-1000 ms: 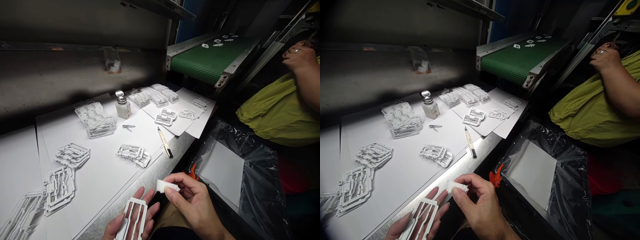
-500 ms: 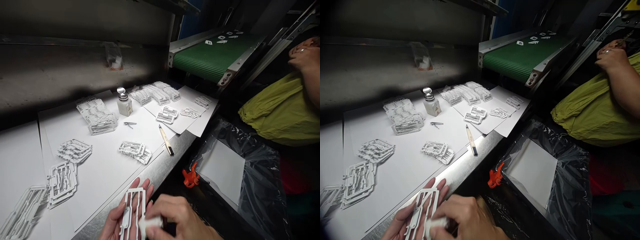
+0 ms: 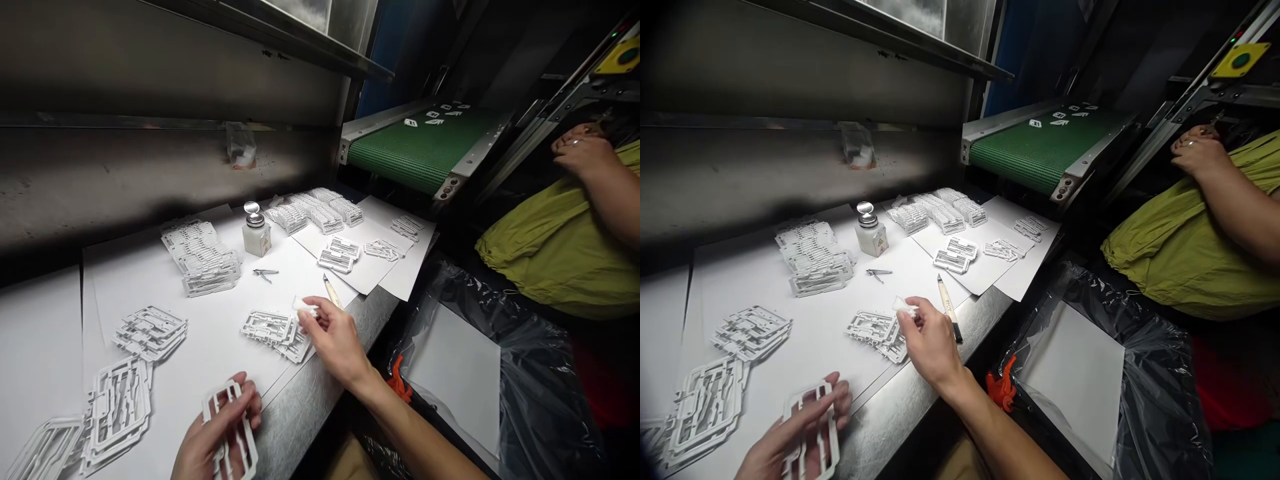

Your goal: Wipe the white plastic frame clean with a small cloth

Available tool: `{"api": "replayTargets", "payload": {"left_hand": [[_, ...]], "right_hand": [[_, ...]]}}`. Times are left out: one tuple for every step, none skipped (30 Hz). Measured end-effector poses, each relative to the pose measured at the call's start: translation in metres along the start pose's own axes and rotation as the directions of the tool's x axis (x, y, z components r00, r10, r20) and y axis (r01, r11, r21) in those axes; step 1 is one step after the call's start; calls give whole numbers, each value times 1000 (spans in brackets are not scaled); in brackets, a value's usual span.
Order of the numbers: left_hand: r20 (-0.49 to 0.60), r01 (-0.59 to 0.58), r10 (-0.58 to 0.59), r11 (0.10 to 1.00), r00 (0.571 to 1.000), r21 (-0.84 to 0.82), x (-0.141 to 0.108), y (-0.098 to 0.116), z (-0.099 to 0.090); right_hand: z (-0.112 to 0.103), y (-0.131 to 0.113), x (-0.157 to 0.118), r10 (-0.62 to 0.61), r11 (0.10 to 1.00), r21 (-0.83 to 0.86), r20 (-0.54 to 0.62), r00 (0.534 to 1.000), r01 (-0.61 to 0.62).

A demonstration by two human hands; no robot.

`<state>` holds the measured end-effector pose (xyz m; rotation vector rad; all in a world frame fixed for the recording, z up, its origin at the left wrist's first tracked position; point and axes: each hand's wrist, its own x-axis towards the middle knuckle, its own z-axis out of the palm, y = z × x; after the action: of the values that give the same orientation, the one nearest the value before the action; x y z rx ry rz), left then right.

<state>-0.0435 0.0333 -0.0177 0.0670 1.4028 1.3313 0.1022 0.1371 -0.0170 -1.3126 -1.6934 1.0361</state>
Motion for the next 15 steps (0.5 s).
{"api": "replayTargets", "payload": {"left_hand": [[-35,-78,82,992,996,101,11,3,4],[-62,-151,166,969,984,197,23,7,8],[-80,-208,236,941,968,267,35,10,13],[-94,-247,292,913,952,325,48,15,17],[-100,-273,332,885,938,378,60,19,20],[-96,-291,365,853,926,432,70,24,23],[-80,-307,390,821,917,482,78,28,26],[-60,-317,405,792,912,522,84,32,28],[-43,-326,416,768,908,551,87,35,29],[-33,-334,427,751,904,570,88,37,31],[-32,-342,440,741,897,578,87,39,31],[-40,-354,455,741,889,570,84,39,32],[-51,-371,472,753,880,543,81,39,32],[-62,-389,480,774,875,499,77,39,32],[-66,-403,476,804,877,438,72,38,31]], "right_hand": [[6,1,10,-11,1000,-25,-11,1000,11],[12,2,18,-22,999,-50,-18,1000,21],[18,3,24,-30,997,-73,-24,999,28],[23,4,29,-35,995,-90,-27,999,32],[28,5,32,-37,994,-100,-25,999,35],[32,6,34,-38,994,-101,-20,999,36],[35,7,34,-37,995,-94,-14,999,36],[37,8,34,-34,996,-80,-9,999,34],[38,10,32,-31,998,-61,-5,1000,30],[38,11,31,-25,999,-37,0,1000,25],[38,12,29,-18,1000,-9,6,1000,18],[37,13,27,-11,1000,22,14,1000,10],[35,13,25,-4,998,56,24,1000,3],[32,12,23,1,996,92,34,999,-4],[29,11,21,3,992,128,44,999,-9]]}}
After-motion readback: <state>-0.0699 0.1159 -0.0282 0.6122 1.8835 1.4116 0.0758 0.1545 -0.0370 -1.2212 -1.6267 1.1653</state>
